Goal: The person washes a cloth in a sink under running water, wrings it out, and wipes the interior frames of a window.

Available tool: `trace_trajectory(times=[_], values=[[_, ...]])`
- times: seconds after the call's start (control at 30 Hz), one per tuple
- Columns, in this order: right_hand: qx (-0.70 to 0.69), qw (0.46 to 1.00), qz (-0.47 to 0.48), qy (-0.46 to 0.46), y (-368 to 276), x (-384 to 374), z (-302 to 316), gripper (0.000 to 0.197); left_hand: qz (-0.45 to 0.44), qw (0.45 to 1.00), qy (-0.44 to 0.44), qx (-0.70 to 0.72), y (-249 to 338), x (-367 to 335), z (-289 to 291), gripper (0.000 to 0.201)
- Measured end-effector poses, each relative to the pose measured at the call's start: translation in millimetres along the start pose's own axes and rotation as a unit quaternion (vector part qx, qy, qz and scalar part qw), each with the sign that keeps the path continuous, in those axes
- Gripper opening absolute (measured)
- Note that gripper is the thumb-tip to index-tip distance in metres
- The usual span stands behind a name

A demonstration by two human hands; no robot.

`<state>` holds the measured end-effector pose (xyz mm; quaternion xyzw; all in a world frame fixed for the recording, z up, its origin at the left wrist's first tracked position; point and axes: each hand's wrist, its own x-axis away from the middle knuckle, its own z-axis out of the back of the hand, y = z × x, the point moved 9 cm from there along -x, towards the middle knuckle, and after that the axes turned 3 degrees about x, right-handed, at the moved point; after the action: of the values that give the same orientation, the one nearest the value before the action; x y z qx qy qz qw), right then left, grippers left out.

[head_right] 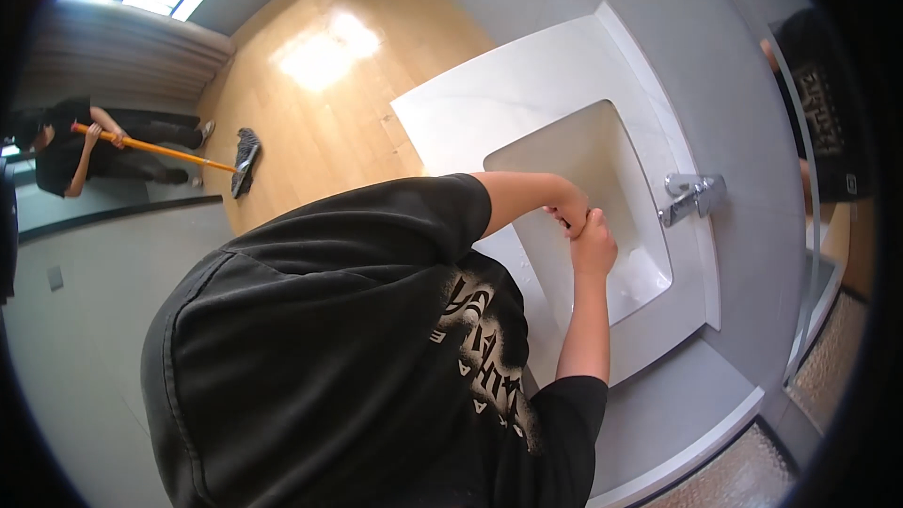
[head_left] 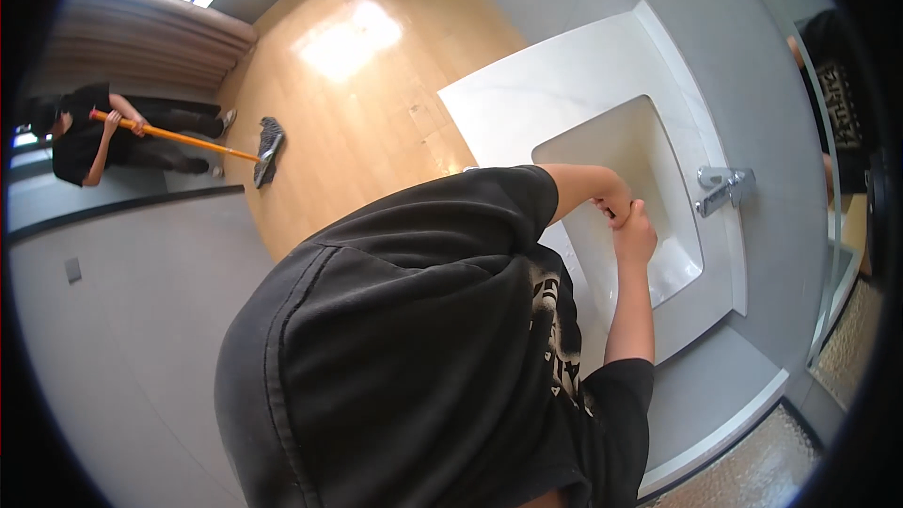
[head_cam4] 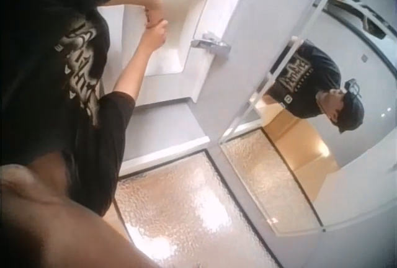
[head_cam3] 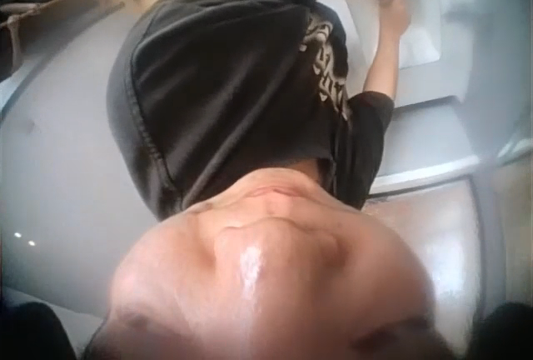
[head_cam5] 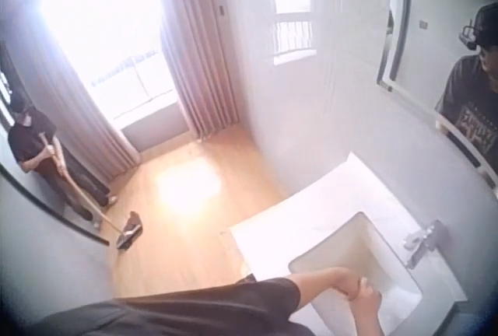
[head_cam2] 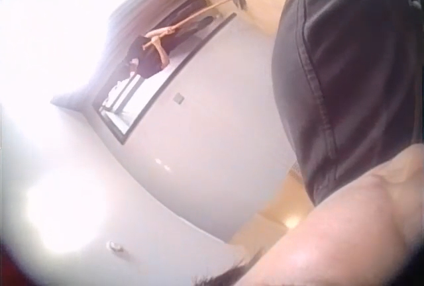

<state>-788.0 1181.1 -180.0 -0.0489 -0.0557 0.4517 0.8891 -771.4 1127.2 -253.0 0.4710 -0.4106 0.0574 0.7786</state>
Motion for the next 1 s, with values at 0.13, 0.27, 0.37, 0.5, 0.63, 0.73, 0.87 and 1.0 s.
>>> trace_trajectory(times=[0.13, 0.27, 0.37, 0.5, 0.63, 0.73, 0.87, 1.0], values=[[-0.106, 0.988, -0.106, 0.032, 36.6, -1.3, 0.8, 0.023, -0.068, 0.972, 0.209, 0.079, 9.4, 29.3, 18.2, 0.032], [-0.567, 0.688, -0.349, -0.287, 32.0, 30.5, -33.0, 0.011, -0.276, 0.776, 0.457, -0.336, 63.3, 118.1, 18.2, 0.052], [-0.699, 0.546, -0.274, -0.371, -20.3, 39.4, -21.6, 0.009, -0.405, 0.661, 0.512, -0.372, 77.4, 138.4, 10.6, 0.040], [-0.673, 0.587, -0.254, -0.372, -24.1, 45.1, -17.0, 0.010, -0.391, 0.710, 0.363, -0.460, 86.4, 101.7, 7.0, 0.007], [-0.341, 0.828, -0.206, -0.394, 10.5, 26.8, -42.8, 0.019, -0.166, 0.870, 0.232, -0.401, 73.1, 86.6, 5.4, 0.010], [-0.200, 0.972, -0.057, -0.112, -7.2, 5.3, 7.2, 0.053, -0.090, 0.921, 0.220, -0.309, 59.3, 94.4, 7.5, 0.012], [0.018, 0.988, -0.054, -0.143, -24.3, 1.6, 14.1, 0.072, -0.028, 0.946, 0.234, -0.221, 36.2, 92.5, 8.9, 0.021], [0.114, 0.987, 0.002, -0.117, -24.4, 4.7, -2.0, 0.051, -0.003, 0.964, 0.209, -0.163, 26.6, 92.1, 8.1, 0.026]])
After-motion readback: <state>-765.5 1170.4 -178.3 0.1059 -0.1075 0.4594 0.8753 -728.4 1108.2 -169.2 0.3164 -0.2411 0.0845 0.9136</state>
